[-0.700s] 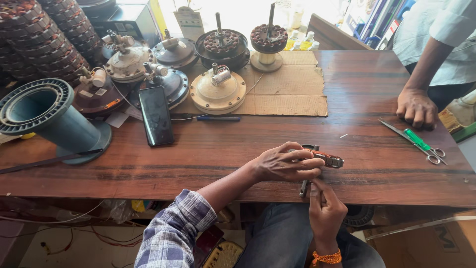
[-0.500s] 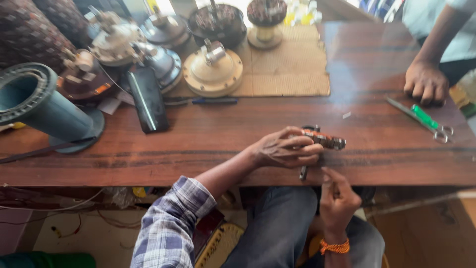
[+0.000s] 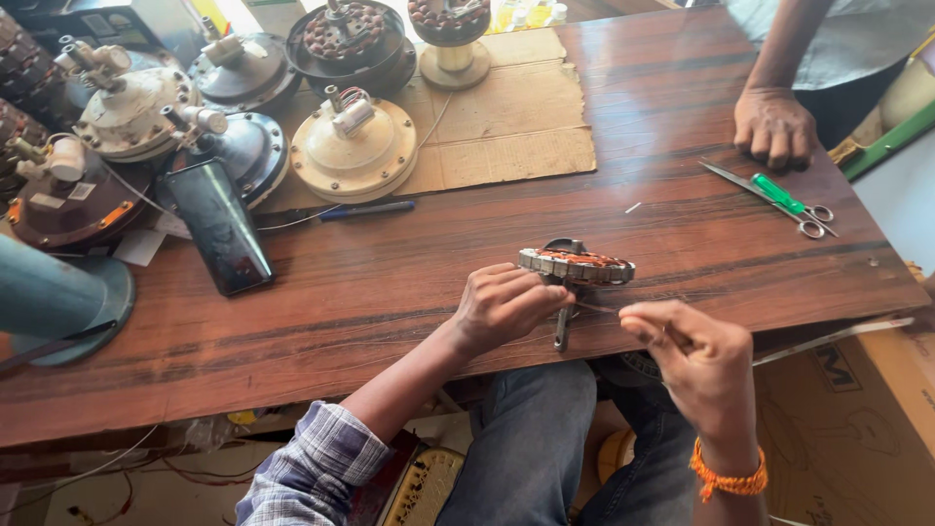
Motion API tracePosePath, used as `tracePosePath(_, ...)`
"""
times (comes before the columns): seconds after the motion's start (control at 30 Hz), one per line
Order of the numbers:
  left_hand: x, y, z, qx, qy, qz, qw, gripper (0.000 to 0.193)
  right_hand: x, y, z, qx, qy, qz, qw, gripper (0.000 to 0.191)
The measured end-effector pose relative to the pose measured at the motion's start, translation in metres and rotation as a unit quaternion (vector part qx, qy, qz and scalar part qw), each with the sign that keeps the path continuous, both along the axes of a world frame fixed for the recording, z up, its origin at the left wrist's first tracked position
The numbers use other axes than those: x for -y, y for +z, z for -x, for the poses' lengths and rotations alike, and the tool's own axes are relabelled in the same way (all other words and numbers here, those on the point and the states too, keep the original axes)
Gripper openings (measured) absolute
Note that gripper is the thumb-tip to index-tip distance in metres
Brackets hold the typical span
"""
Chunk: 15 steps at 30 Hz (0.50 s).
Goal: The person works on a small electric motor armature at a workbench, winding and adjusting copper wire around its segments by hand and pressing the windings into place. Near the end they pick up a green-handled screwdriver and use it on the armature while steadying it with the other hand.
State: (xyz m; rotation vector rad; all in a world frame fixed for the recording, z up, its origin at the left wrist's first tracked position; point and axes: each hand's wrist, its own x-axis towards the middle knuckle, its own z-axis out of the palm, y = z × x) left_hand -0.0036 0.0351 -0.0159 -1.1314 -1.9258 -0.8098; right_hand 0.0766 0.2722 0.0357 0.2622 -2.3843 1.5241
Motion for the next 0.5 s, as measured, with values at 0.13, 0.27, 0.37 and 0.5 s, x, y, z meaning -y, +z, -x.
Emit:
tracePosePath(0.13, -0.006, -0.008, -0.002, 0.090, 0.039, -0.094, 0.991, 0.018, 0.020, 0.022, 0.030, -0.042, -0.015, -0.043, 0.998, 0.012)
tracePosePath(0.27, -0.028, -0.021, -0.021, 0.259, 0.036, -0.210, 0.942, 0.016, 0.033, 0.029, 0.065, -0.030, -0.019, -0.057, 0.998, 0.010)
tracePosePath(0.37, -0.047, -0.028, -0.032, 0.378, 0.026, -0.310, 0.872, 0.017, 0.038, 0.025, 0.089, -0.013, 0.004, -0.082, 0.997, 0.009)
tracePosePath(0.5, -0.067, -0.028, -0.036, 0.538, -0.045, -0.471, 0.697, 0.019, 0.035, 0.012, 0.118, 0.047, 0.004, -0.099, 0.994, 0.010)
